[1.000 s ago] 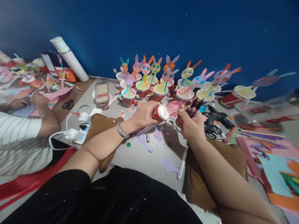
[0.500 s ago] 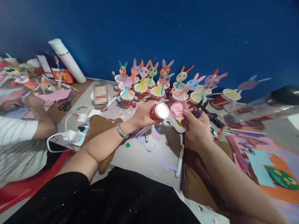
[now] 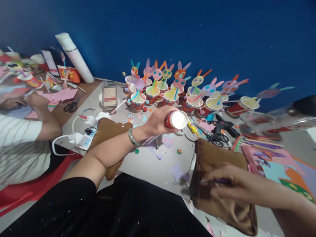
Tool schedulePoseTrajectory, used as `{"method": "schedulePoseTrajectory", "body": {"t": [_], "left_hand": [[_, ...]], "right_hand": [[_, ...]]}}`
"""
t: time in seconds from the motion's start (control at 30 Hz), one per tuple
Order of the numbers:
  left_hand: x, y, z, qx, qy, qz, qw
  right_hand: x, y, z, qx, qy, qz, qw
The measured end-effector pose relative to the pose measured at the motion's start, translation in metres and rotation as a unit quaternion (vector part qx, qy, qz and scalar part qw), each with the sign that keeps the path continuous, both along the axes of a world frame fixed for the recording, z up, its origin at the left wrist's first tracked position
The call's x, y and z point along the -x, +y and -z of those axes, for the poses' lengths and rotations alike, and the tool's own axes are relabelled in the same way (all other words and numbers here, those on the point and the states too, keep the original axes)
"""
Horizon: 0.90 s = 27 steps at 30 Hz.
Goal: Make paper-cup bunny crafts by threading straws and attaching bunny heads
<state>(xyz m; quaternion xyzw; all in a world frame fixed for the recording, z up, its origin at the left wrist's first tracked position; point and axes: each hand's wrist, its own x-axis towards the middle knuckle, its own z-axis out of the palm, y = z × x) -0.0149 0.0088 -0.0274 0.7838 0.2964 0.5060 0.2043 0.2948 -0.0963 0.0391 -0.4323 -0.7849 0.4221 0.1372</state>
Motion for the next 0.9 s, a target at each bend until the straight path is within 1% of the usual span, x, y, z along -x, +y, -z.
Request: {"method": "schedulePoseTrajectory", "body": {"t": [0.03,0.07,0.1,0.13,0.2,0.27,0.3,0.37,0.47,0.53,0.6,0.63,0.7,0.73,0.77,0.83,0.87,0.9], "left_hand": [[0.000,0.000,0.000,-0.003,-0.003,0.002,1.000],[0.000,0.000,-0.001,-0.005,-0.006,0.003,1.000],[0.001,0.001,0.000,-0.007,-0.008,0.003,1.000],[0.001,0.001,0.000,-0.010,-0.009,0.003,1.000],[0.003,0.004,0.001,-0.018,-0.004,0.000,1.000],[0.004,0.007,0.003,-0.031,0.007,-0.003,0.999],[0.005,0.008,0.005,-0.037,0.013,-0.005,0.999],[0.006,0.010,0.007,-0.045,0.027,-0.013,0.999],[0.006,0.012,0.012,-0.064,0.036,-0.035,0.997],[0.005,0.012,0.016,-0.083,0.022,-0.053,0.995],[0.003,0.013,0.018,-0.068,-0.013,-0.087,0.994],[0.001,0.012,0.019,-0.037,-0.041,-0.104,0.993],[-0.002,0.011,0.019,0.066,-0.115,-0.111,0.985],[-0.003,0.010,0.017,0.130,-0.155,-0.094,0.975],[-0.004,0.009,0.015,0.197,-0.192,-0.063,0.959],[-0.007,0.005,0.009,0.325,-0.246,0.014,0.913],[-0.008,0.003,0.005,0.373,-0.265,0.057,0.887],[-0.009,0.002,0.001,0.400,-0.290,0.085,0.866]], "right_hand": [[0.007,0.009,-0.005,0.036,-0.015,-0.068,0.997],[0.016,0.018,-0.010,0.037,0.008,-0.080,0.996],[0.025,0.027,-0.014,0.021,0.020,-0.066,0.997],[0.035,0.035,-0.016,-0.018,0.031,-0.023,0.999],[0.055,0.047,-0.016,-0.104,0.071,0.069,0.990],[0.076,0.058,-0.010,-0.194,0.077,0.113,0.972],[0.085,0.063,-0.005,-0.252,0.071,0.130,0.956],[0.100,0.074,0.005,-0.342,0.063,0.117,0.930],[0.113,0.088,0.021,-0.383,0.055,0.097,0.917],[0.116,0.095,0.031,-0.376,0.081,0.111,0.917],[0.116,0.099,0.040,-0.344,0.129,0.152,0.918],[0.116,0.101,0.044,-0.321,0.156,0.179,0.917],[0.116,0.104,0.052,-0.261,0.208,0.230,0.914],[0.116,0.105,0.055,-0.224,0.233,0.248,0.913],[0.117,0.105,0.058,-0.186,0.255,0.259,0.913],[0.120,0.104,0.062,-0.121,0.296,0.267,0.909],[0.123,0.103,0.064,-0.101,0.310,0.270,0.906],[0.125,0.101,0.065,-0.090,0.319,0.273,0.903]]}}
